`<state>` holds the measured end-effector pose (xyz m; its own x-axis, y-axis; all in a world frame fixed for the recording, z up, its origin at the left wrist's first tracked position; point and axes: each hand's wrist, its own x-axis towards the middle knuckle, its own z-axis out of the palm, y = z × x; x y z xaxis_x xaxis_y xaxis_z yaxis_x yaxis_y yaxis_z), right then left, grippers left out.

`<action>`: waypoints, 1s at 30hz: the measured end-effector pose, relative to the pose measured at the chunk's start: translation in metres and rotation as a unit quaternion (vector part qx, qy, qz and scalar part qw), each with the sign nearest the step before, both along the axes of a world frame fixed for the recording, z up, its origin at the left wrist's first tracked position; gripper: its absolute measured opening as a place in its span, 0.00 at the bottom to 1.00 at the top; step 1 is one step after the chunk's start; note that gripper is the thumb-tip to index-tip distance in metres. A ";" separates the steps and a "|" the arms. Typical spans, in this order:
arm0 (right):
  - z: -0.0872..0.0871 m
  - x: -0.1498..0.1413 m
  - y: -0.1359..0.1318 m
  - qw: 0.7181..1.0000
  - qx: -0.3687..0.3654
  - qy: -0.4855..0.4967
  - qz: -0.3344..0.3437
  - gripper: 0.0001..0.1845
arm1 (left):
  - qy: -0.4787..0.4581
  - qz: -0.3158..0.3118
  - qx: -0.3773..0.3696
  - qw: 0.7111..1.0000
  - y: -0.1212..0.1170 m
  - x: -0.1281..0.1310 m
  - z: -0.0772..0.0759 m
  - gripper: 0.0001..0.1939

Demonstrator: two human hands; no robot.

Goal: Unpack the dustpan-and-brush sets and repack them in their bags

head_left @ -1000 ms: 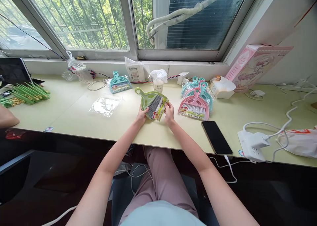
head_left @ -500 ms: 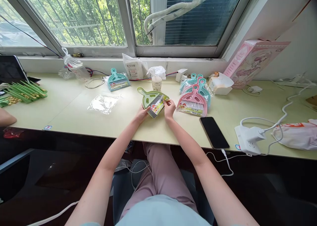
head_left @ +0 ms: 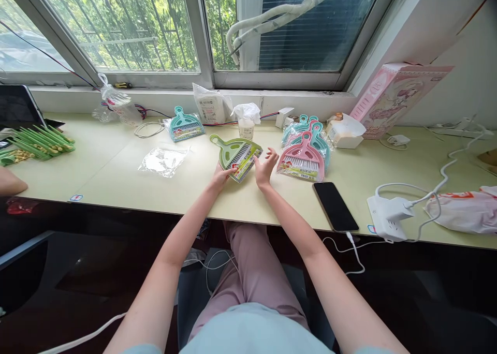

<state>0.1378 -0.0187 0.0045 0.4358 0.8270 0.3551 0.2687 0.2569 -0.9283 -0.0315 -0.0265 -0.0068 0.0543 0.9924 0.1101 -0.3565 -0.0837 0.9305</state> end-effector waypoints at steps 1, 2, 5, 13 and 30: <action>0.000 0.000 0.000 1.000 -0.006 0.024 -0.007 0.34 | -0.002 0.006 0.000 1.000 0.001 -0.001 0.000 0.47; -0.001 0.000 0.000 0.998 -0.020 0.057 0.007 0.35 | -0.004 0.010 0.001 1.000 0.001 -0.002 0.001 0.47; -0.004 -0.004 0.000 0.962 -0.113 0.189 0.161 0.29 | -0.007 0.012 0.010 1.000 0.001 -0.003 0.001 0.48; -0.006 -0.007 -0.001 0.885 -0.176 0.336 0.269 0.08 | 0.106 0.025 0.004 0.994 0.000 -0.008 0.003 0.36; -0.006 0.001 0.008 0.887 -0.179 0.340 0.256 0.07 | 0.617 0.278 -0.037 0.735 0.034 -0.126 0.004 0.19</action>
